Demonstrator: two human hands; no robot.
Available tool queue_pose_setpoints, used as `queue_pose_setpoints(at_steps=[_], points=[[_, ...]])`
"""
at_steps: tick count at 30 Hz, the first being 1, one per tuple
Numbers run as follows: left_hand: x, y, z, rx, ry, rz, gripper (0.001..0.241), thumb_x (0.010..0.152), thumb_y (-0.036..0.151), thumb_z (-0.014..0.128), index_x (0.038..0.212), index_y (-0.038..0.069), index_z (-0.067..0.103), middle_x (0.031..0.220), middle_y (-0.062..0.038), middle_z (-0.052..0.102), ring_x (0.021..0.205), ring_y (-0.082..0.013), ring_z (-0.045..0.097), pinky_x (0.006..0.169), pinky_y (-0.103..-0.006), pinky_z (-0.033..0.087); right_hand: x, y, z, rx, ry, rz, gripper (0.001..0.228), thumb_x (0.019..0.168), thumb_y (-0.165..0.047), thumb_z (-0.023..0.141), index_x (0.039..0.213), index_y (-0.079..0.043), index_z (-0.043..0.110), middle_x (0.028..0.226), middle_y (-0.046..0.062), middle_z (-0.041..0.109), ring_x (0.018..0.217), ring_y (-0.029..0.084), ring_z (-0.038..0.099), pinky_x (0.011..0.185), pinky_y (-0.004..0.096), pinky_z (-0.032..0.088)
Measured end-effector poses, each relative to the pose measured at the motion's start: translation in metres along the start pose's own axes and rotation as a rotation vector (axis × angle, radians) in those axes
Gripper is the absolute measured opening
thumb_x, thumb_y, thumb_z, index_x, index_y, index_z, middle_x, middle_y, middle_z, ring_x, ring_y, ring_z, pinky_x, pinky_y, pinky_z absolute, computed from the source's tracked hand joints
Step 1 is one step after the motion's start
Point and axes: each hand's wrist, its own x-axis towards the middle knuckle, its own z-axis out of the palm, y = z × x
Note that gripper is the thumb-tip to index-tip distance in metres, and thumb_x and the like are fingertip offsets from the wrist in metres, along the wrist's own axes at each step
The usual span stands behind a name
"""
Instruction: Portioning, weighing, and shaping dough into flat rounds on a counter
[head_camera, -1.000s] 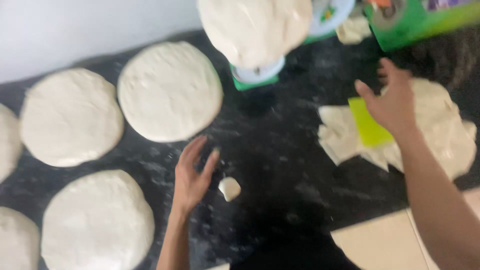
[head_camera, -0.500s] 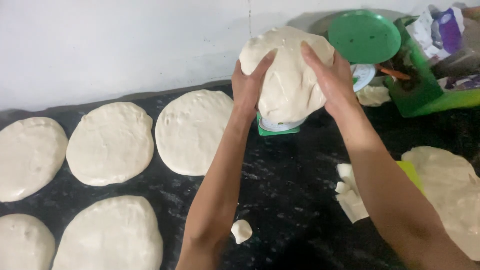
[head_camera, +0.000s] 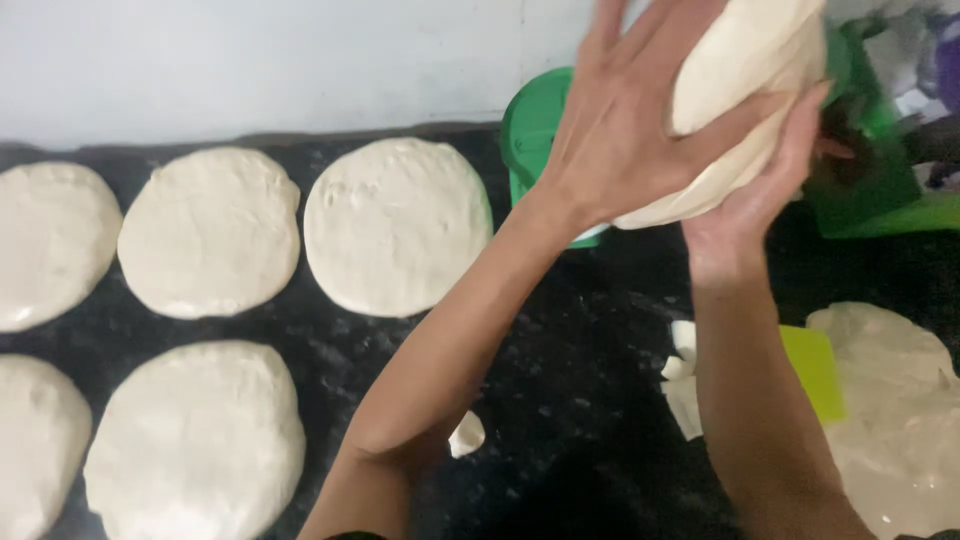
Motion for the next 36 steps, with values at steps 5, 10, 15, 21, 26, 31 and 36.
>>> queue_pose_setpoints(at_steps=[5,10,15,21,26,31,36], points=[[-0.066,0.089,-0.094,-0.285,0.106,-0.569,0.092,0.078,0.066,0.066,0.152,0.018,0.040,0.161,-0.012,0.055,0.156,-0.0300,0.055,0.130,-0.0460,0.052,-0.083,-0.002,0.016,-0.300,-0.307,-0.117,0.052,0.118,-0.051,0.055,0.155,-0.015,0.047,0.162,0.017,0.043,0.158,0.040,0.040,0.141,0.061,0.036],[-0.180,0.093,-0.158,-0.352,0.391,-1.209,0.099,0.052,0.045,0.085,0.139,0.008,0.057,0.134,-0.011,0.069,0.124,-0.0219,0.066,0.107,-0.0353,0.056,-0.197,0.033,0.026,-0.542,-0.081,0.215,0.082,0.083,-0.023,0.076,0.156,-0.011,0.042,0.158,0.017,0.049,0.146,0.028,0.050,0.121,0.038,0.047],[-0.331,0.078,-0.165,-0.216,0.282,-1.380,0.115,0.072,0.046,0.085,0.161,0.010,0.022,0.138,-0.037,0.048,0.131,-0.0534,0.051,0.105,-0.0628,0.046,-0.272,0.088,-0.084,-1.250,-0.404,0.192,0.072,0.084,-0.020,0.078,0.149,-0.003,0.054,0.137,0.027,0.058,0.126,0.042,0.057,0.108,0.052,0.045],[-0.361,0.054,-0.156,0.423,0.041,-1.090,0.084,0.094,0.056,0.067,0.154,0.003,0.040,0.131,-0.024,0.053,0.123,-0.0473,0.053,0.103,-0.0603,0.045,-0.253,0.113,-0.046,-1.382,-0.571,0.294,0.061,0.100,-0.025,0.065,0.150,0.005,0.049,0.139,0.033,0.055,0.126,0.050,0.056,0.107,0.058,0.044],[-0.321,0.002,-0.152,0.295,-0.388,-1.149,0.097,0.083,0.088,0.042,0.141,0.012,0.060,0.134,-0.017,0.061,0.127,-0.0393,0.061,0.105,-0.0515,0.051,-0.229,0.153,-0.040,-1.604,-0.682,0.582,0.075,0.101,-0.068,0.051,0.154,-0.016,0.051,0.136,0.021,0.063,0.127,0.043,0.058,0.108,0.058,0.043],[-0.315,-0.018,-0.151,0.010,-0.547,-1.277,0.064,0.077,0.078,0.060,0.088,0.019,0.083,0.083,-0.012,0.078,0.084,-0.0339,0.078,0.083,-0.0459,0.059,-0.229,0.129,-0.019,-1.578,-0.460,0.832,0.075,0.095,-0.087,0.041,0.103,-0.024,0.082,0.096,0.011,0.077,0.109,0.038,0.069,0.090,0.051,0.052],[-0.311,0.004,-0.147,-0.130,-0.374,-1.278,0.072,0.086,0.081,0.041,0.132,0.026,0.044,0.133,-0.023,0.053,0.126,-0.0434,0.053,0.110,-0.0537,0.039,-0.232,0.118,-0.056,-1.840,-0.606,0.657,0.074,0.102,-0.076,0.037,0.110,-0.018,0.080,0.119,0.012,0.071,0.120,0.041,0.060,0.093,0.056,0.052]])
